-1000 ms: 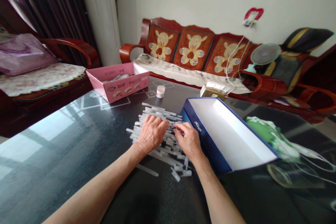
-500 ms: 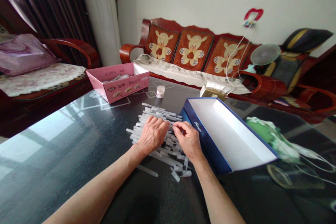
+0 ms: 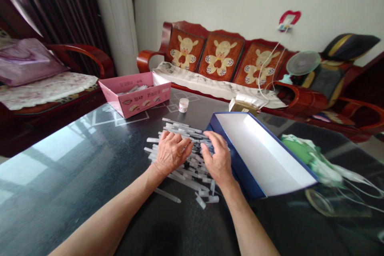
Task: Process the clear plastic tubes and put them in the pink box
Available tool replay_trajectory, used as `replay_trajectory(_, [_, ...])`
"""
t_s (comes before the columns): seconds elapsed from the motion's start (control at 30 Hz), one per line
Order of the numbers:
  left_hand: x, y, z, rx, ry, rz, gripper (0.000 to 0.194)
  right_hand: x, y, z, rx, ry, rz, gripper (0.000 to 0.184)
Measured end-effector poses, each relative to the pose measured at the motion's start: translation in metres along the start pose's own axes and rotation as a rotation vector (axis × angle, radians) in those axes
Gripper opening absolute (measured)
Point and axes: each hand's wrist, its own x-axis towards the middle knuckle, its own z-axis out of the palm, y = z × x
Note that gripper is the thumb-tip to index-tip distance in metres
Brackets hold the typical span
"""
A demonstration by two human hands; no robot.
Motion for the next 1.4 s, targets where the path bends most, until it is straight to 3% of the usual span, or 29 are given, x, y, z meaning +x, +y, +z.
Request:
replay_trajectory(0.1, [-0.001, -0.001, 0.001, -0.034, -0.015, 0.038, 0.026, 0.000, -0.003, 0.000, -0.091, -0.107, -0.100, 0.017])
replay_trajectory(0.37, [-0.001, -0.019, 0.006, 0.012, 0.025, -0.095, 0.026, -0.005, 0.017, -0.001, -0.184, -0.109, 0.081, 0.018])
replay_trajectory(0.5, [-0.002, -0.016, 0.008, -0.062, -0.001, -0.018, 0.026, -0.010, 0.019, 0.005, -0.186, -0.182, 0.083, 0.019])
replay_trajectory(0.6, [-0.001, -0.012, 0.007, -0.124, 0.012, 0.034, 0.026, -0.010, 0.017, 0.006, -0.178, -0.165, 0.074, 0.019])
replay_trajectory(0.73, [0.007, -0.010, -0.007, -0.203, 0.066, 0.077, 0.023, -0.007, 0.013, 0.004, -0.103, -0.084, 0.040, 0.023])
replay_trajectory(0.9, [0.021, -0.004, -0.040, -0.306, 0.157, 0.083, 0.019, -0.005, 0.008, 0.003, 0.000, -0.004, 0.058, 0.023])
replay_trajectory(1.0, [0.025, 0.001, -0.051, -0.550, 0.241, -0.081, 0.017, -0.005, 0.004, 0.003, 0.104, 0.015, 0.117, 0.023])
replay_trajectory(1.1, [0.029, 0.004, -0.048, -0.992, 0.324, -0.388, 0.015, -0.005, 0.003, 0.005, 0.290, 0.009, 0.298, 0.028])
replay_trajectory(1.23, [0.032, 0.005, -0.034, -1.494, 0.278, -0.714, 0.026, -0.004, 0.002, 0.009, 0.586, -0.003, 0.591, 0.045])
replay_trajectory(1.33, [0.029, 0.003, -0.022, -1.581, 0.195, -0.804, 0.025, -0.002, 0.004, 0.011, 0.767, 0.024, 0.722, 0.044])
replay_trajectory(1.4, [0.025, -0.001, -0.017, -1.436, 0.145, -0.753, 0.021, 0.000, 0.005, 0.010, 0.854, 0.089, 0.795, 0.039])
